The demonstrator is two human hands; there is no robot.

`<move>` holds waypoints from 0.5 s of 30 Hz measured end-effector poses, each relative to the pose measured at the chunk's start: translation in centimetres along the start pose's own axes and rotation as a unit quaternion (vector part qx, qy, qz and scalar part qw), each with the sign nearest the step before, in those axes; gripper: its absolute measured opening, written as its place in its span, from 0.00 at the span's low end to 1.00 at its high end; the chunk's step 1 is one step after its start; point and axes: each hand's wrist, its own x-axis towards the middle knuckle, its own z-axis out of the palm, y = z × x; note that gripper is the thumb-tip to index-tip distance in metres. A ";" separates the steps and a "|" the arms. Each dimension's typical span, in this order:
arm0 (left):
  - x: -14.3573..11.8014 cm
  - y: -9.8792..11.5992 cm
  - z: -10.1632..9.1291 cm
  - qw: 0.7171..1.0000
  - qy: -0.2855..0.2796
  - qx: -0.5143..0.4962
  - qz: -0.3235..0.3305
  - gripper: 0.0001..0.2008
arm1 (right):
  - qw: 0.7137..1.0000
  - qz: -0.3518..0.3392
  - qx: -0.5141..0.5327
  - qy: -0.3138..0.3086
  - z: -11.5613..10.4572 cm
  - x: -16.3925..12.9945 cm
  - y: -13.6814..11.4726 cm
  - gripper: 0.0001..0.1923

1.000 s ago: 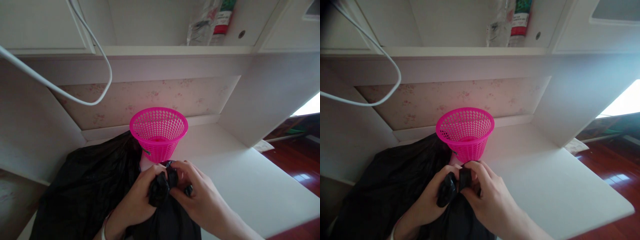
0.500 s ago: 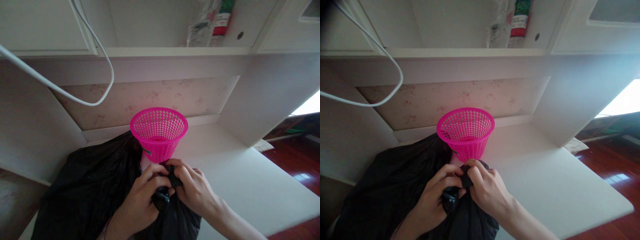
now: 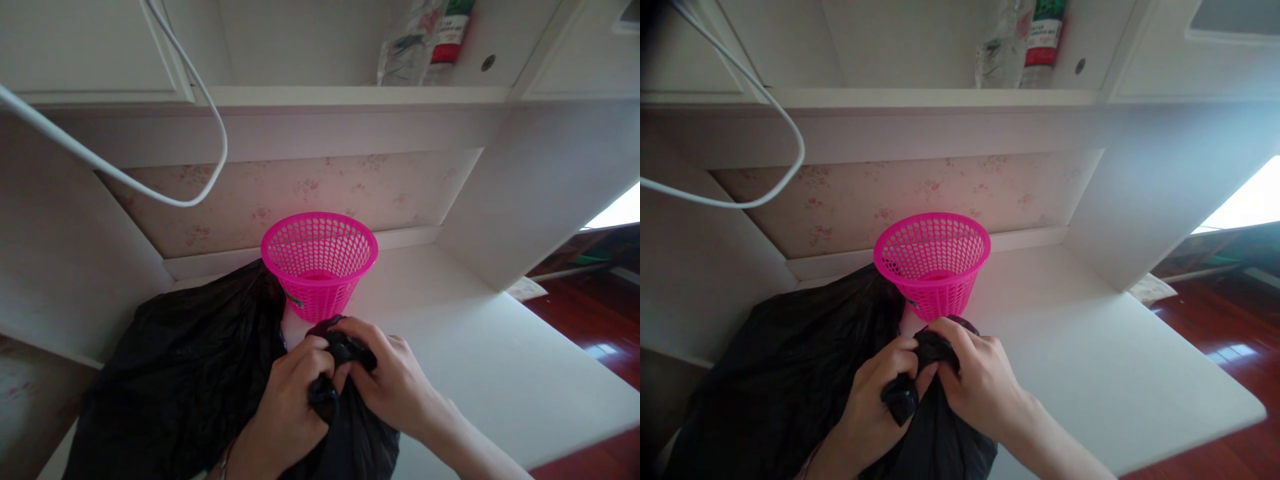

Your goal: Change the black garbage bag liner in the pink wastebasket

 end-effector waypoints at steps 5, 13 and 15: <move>-0.4 0.0 -0.4 0.997 0.009 0.065 0.042 0.10 | 0.977 0.125 0.169 -0.036 -0.7 -0.4 -0.1 0.24; -0.5 -0.1 -0.3 0.994 0.011 0.047 0.101 0.06 | 0.919 0.193 0.321 -0.126 -1.9 -1.2 0.6 0.21; -0.2 -0.1 -0.2 0.992 -0.011 0.038 0.118 0.08 | 0.916 0.202 0.326 -0.115 -1.8 -0.9 0.6 0.20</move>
